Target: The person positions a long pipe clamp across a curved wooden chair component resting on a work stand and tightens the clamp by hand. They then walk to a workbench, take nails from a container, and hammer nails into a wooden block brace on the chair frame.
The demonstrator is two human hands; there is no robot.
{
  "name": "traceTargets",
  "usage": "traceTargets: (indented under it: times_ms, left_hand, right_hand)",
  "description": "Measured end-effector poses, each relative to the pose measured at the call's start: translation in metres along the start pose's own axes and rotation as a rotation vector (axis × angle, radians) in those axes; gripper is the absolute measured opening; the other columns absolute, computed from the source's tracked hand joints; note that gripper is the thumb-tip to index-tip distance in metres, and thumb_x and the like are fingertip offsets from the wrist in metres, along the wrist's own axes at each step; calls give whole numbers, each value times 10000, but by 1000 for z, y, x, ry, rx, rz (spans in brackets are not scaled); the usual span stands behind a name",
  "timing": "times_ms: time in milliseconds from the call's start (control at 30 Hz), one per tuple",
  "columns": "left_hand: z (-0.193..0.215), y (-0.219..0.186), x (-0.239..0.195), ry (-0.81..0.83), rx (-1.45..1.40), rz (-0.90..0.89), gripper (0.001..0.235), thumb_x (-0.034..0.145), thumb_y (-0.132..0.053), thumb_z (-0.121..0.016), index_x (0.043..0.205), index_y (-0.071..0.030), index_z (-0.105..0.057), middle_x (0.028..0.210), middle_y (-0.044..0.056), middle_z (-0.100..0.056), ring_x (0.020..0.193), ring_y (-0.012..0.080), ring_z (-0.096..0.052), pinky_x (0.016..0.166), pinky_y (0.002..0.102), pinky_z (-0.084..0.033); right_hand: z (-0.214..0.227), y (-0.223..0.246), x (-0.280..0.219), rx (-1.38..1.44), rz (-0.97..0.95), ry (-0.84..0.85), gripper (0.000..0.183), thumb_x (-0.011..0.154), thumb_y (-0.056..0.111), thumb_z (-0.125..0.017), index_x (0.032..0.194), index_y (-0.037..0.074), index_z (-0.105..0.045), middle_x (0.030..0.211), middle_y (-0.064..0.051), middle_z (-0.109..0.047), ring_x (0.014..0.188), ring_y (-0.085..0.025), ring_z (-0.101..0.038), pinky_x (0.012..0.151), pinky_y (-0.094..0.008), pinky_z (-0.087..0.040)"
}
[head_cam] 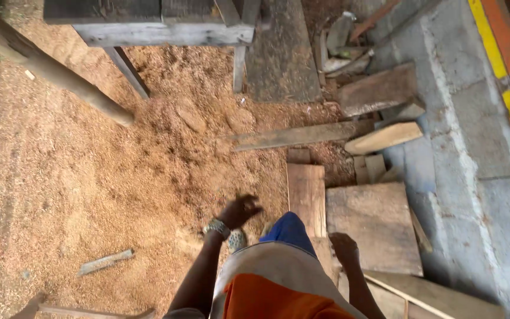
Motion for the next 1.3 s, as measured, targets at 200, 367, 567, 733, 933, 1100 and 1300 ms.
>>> traceTargets:
  times_ms: [200, 367, 567, 733, 933, 1100, 1300]
  left_hand:
    - [-66, 18, 63, 519, 91, 83, 591, 869, -524, -751, 1291, -119, -667, 1097, 140, -752, 1002, 298, -726, 866, 421, -584]
    - [13, -56, 230, 546, 239, 92, 608, 858, -554, -706, 1312, -152, -660, 1139, 122, -757, 1051, 302, -721, 929, 430, -559]
    - [98, -153, 512, 359, 204, 58, 609, 876, -525, -708, 1343, -142, -632, 1248, 148, -709, 1163, 306, -677, 987, 442, -538]
    - [126, -236, 624, 192, 386, -13, 574, 913, -488, -676, 1370, -148, -607, 1272, 161, -689, 1149, 345, -672, 971, 481, -539]
    - [88, -202, 674, 392, 541, 219, 607, 920, -518, -658, 1396, -156, -553, 1298, 180, -630, 1153, 379, -642, 958, 498, -548]
    - [81, -198, 753, 429, 446, 247, 511, 886, -544, -672, 1225, -161, -679, 1277, 165, -650, 1175, 385, -615, 982, 509, -517]
    - [142, -191, 958, 560, 483, 195, 627, 957, -593, -593, 1360, -113, -590, 1320, 202, -654, 1167, 382, -652, 984, 485, -535]
  right_hand:
    - [-24, -19, 87, 279, -397, -1, 367, 915, 288, -706, 1218, 84, -689, 1078, -132, -728, 823, -268, -710, 617, -446, -604]
    - [-16, 91, 189, 240, -454, -56, 401, 889, 348, -753, 1201, 95, -750, 1037, -94, -737, 846, -249, -679, 665, -423, -573]
    - [24, 178, 428, -156, -85, -67, 364, 882, 393, -757, 1064, 83, -814, 783, -43, -751, 713, -169, -718, 681, -333, -560]
    - [133, 303, 510, 145, -93, -132, 346, 914, 296, -754, 1111, 13, -791, 796, -117, -711, 709, -202, -622, 616, -365, -511]
    - [199, 385, 584, 246, -261, -137, 436, 899, 299, -734, 1258, 55, -703, 1038, -116, -758, 866, -221, -718, 647, -385, -593]
    - [176, 435, 671, 131, -321, -78, 421, 890, 309, -713, 1245, 82, -714, 1080, -103, -769, 863, -246, -726, 643, -399, -604]
    - [119, 559, 807, -127, -42, -7, 455, 851, 430, -760, 1103, 52, -790, 968, -116, -811, 820, -184, -745, 723, -338, -580]
Point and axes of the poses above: each hand's wrist, its own x-axis towards the middle knuckle, its own z-axis out of the back of the hand, y = z × x, the point moved 8 cm from there along x, towards the middle knuckle
